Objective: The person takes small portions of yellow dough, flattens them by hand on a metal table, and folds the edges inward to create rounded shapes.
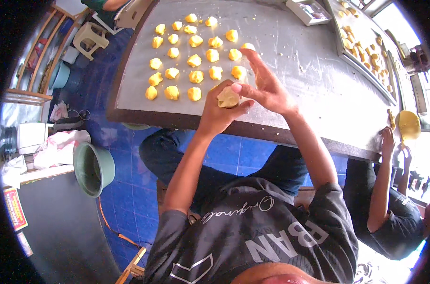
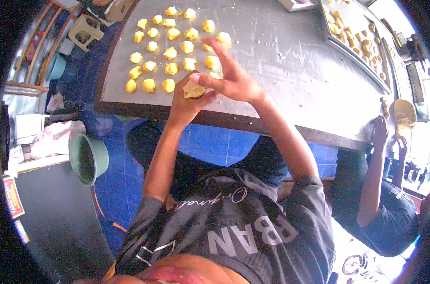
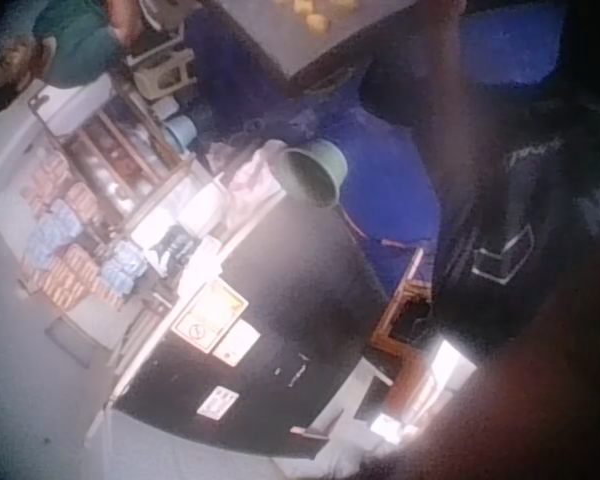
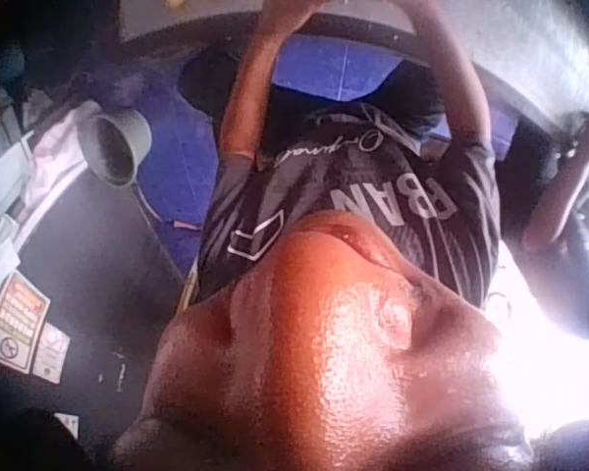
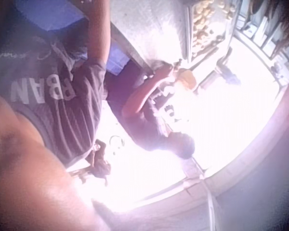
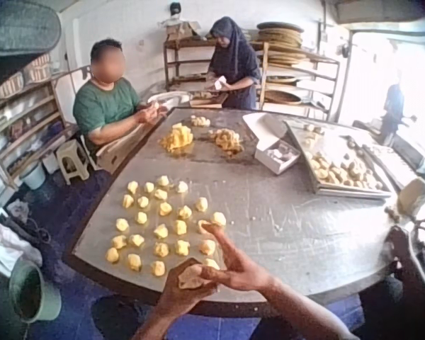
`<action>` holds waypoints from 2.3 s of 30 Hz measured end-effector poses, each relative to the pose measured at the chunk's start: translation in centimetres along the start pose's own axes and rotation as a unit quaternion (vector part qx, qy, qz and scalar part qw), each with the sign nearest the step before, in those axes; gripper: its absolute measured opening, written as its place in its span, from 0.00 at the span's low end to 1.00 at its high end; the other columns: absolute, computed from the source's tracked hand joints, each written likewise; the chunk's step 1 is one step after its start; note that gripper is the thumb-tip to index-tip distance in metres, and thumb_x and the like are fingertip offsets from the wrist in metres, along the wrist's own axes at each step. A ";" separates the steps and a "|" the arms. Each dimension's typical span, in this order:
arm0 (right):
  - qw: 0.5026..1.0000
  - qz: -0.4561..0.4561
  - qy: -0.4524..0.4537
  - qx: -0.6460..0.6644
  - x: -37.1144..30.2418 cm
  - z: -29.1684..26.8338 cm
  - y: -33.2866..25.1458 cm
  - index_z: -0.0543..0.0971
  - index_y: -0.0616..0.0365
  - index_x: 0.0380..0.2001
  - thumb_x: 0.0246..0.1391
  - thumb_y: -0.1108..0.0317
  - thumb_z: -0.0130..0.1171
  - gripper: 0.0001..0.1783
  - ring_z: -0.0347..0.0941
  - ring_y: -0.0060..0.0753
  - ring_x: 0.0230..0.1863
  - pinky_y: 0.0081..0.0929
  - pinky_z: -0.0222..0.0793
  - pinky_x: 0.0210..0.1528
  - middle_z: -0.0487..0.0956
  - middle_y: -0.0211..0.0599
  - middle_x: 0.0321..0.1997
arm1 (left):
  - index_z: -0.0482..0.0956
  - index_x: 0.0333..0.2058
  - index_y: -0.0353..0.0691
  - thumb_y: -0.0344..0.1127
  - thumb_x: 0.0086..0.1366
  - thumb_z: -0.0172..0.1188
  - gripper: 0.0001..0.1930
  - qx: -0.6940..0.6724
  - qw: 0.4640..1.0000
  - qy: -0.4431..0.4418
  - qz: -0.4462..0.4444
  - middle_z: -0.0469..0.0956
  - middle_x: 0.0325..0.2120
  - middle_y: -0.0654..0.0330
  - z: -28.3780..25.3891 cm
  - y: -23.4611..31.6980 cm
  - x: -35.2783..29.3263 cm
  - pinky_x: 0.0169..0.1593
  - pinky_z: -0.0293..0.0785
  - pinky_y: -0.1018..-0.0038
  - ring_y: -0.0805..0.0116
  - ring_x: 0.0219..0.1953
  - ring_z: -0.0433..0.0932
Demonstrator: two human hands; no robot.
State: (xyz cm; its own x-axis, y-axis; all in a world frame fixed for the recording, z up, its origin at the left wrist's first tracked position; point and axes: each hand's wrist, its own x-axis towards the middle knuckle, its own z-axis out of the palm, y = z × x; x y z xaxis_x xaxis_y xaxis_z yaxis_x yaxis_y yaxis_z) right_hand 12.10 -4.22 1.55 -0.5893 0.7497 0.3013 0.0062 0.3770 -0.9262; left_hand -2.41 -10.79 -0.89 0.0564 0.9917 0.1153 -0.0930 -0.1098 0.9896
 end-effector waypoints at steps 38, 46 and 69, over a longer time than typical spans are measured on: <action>0.905 -0.147 0.056 -0.395 -0.7 3.0 -1.3 0.68 0.60 0.50 0.40 0.55 0.65 0.35 0.51 0.60 0.63 0.59 0.31 0.65 0.63 0.57 0.55 | 0.67 0.39 0.37 0.24 0.53 0.60 0.15 0.073 0.992 0.085 0.058 0.72 0.30 0.63 0.9 -0.1 0.2 0.35 0.70 0.79 0.77 0.32 0.72; 0.918 -0.133 0.081 -0.365 -0.7 3.0 -0.9 0.66 0.61 0.52 0.44 0.60 0.63 0.32 0.51 0.58 0.63 0.55 0.32 0.66 0.63 0.54 0.56 | 0.66 0.38 0.38 0.23 0.55 0.59 0.13 0.023 0.997 0.064 0.037 0.71 0.30 0.65 0.5 -0.4 0.2 0.32 0.69 0.83 0.79 0.31 0.71; 0.990 -0.010 0.076 -0.117 -0.2 2.5 1.9 0.54 0.65 0.59 0.48 0.55 0.63 0.43 0.48 0.38 0.65 0.32 0.43 0.65 0.56 0.50 0.61 | 0.69 0.33 0.40 0.21 0.50 0.62 0.13 0.029 0.997 0.058 0.041 0.70 0.27 0.68 0.4 -0.6 -0.5 0.33 0.68 0.82 0.82 0.30 0.68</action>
State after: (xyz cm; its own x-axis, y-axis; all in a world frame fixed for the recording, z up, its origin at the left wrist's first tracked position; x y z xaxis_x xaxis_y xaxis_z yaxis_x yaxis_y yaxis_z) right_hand 10.20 -5.05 -0.84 -0.4625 0.8076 0.3659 0.1928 0.4944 -0.8476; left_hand -2.00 -11.21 -1.46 -0.0641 0.9799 0.1891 -0.0357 -0.1916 0.9808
